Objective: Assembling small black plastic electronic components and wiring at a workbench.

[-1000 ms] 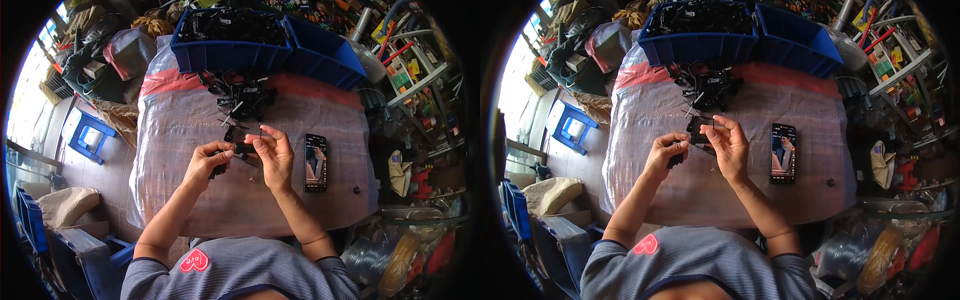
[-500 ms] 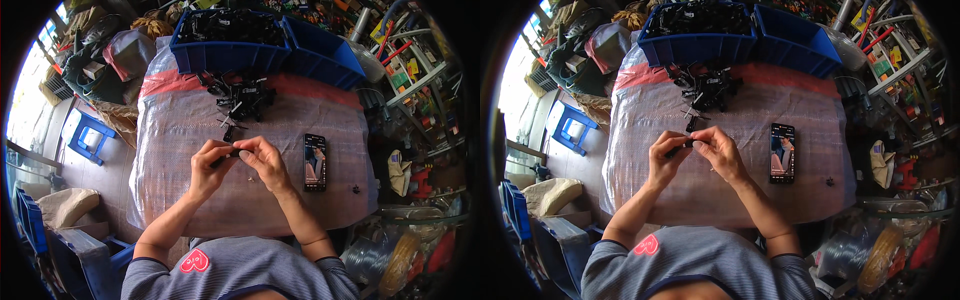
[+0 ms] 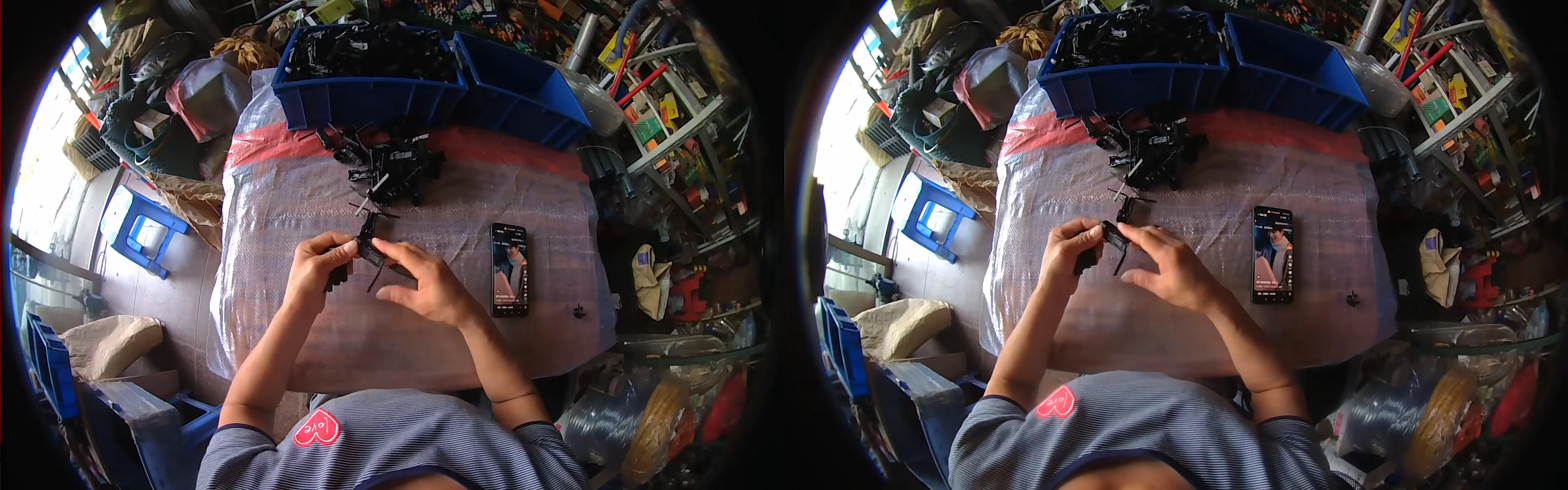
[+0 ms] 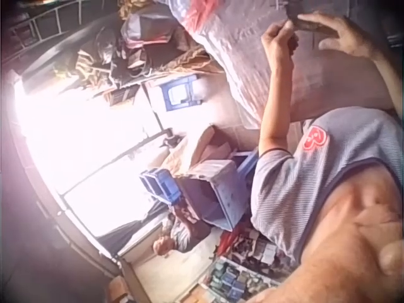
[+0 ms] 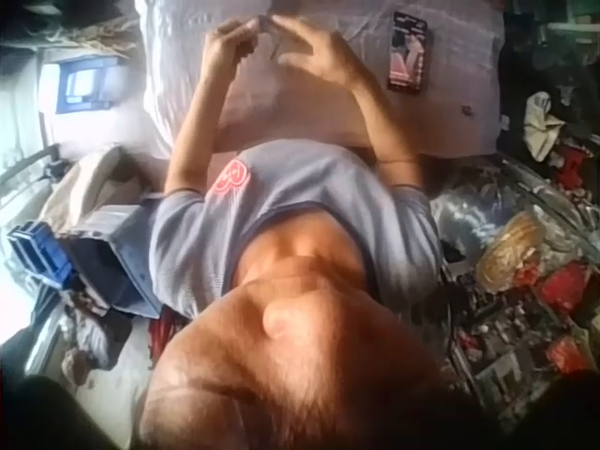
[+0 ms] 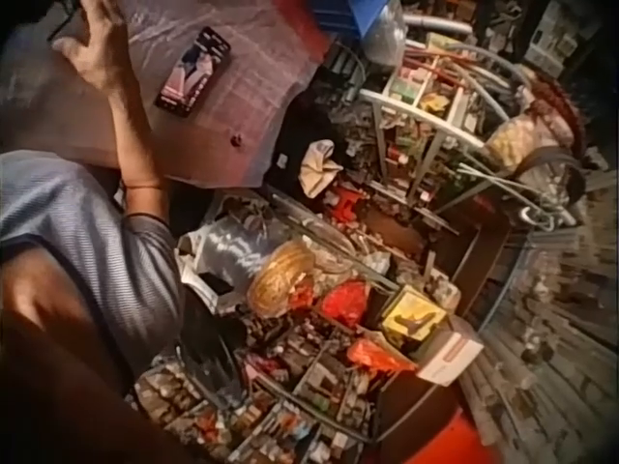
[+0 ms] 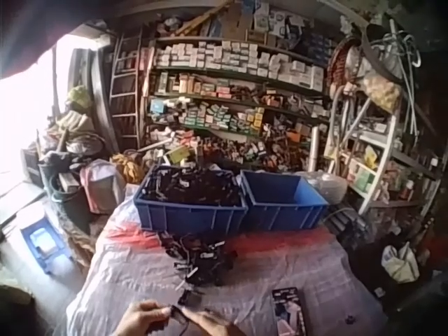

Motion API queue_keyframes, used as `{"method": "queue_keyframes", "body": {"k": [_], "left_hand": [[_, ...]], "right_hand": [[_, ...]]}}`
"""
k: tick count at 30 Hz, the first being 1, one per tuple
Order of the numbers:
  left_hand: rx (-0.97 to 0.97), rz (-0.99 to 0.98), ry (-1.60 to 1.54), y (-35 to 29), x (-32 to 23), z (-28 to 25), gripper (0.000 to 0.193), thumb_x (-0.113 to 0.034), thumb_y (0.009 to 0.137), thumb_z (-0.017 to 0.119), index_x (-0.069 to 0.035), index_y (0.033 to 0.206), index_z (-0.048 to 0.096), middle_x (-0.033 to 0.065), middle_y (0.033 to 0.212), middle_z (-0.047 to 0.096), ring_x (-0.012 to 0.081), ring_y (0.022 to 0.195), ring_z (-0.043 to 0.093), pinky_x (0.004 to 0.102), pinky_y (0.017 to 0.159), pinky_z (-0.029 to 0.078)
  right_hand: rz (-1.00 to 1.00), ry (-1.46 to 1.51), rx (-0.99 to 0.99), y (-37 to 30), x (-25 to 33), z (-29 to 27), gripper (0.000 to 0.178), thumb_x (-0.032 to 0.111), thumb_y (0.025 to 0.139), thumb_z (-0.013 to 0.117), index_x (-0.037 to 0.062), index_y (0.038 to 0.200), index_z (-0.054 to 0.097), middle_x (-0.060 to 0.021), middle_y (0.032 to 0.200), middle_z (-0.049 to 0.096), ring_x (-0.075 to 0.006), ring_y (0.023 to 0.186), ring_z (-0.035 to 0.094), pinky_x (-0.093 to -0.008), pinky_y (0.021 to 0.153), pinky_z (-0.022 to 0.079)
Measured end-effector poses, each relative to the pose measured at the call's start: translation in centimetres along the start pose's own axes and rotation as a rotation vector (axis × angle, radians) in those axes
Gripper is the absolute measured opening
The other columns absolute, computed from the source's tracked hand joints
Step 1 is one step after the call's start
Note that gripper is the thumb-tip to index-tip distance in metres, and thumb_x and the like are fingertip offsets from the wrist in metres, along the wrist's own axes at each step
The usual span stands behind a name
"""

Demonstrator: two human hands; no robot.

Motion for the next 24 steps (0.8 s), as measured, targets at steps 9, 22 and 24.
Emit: {"method": "queue_keyframes", "body": {"k": [9,22,24], "left_hand": [[0.058,-0.096,0.089,-1.0,2.3,2.1,0.012,-0.016,0.078,0.066,-0.006,0.084,0.065,-0.0029,0.057,0.054,0.0036,0.047,0.046,0.0179,0.042,0.032],[0.052,0.104,0.183,-1.2,0.7,2.6,0.017,-0.013,0.078,0.066,0.0,0.087,0.06,0.0019,0.084,0.055,0.0087,0.069,0.051,0.0219,0.056,0.04],[0.059,0.075,0.211,0.0,-0.2,2.6,0.017,-0.014,0.078,0.066,-0.001,0.088,0.061,0.0002,0.076,0.055,0.0067,0.061,0.049,0.0211,0.051,0.038]], "right_hand": [[-0.103,-0.476,-0.186,-1.5,-0.2,1.7,0.042,0.001,0.066,0.065,-0.0014,0.106,0.053,-0.0148,0.087,0.057,-0.0311,0.081,0.057,-0.0369,0.069,0.048],[-0.012,-0.396,-0.196,-0.8,-1.4,1.5,0.035,0.006,0.069,0.065,0.002,0.101,0.053,-0.0118,0.085,0.057,-0.0292,0.082,0.057,-0.0393,0.07,0.045],[-0.068,-0.415,-0.151,-0.3,-1.3,0.7,0.038,0.007,0.07,0.066,0.0014,0.105,0.053,-0.0122,0.089,0.057,-0.0295,0.086,0.056,-0.0396,0.074,0.044]]}}
Point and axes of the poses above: each hand's wrist, its own y-axis towards the middle knuckle, its own z-axis out of the palm, x = y × z, the point moved 6 cm from there along y, towards the middle knuckle
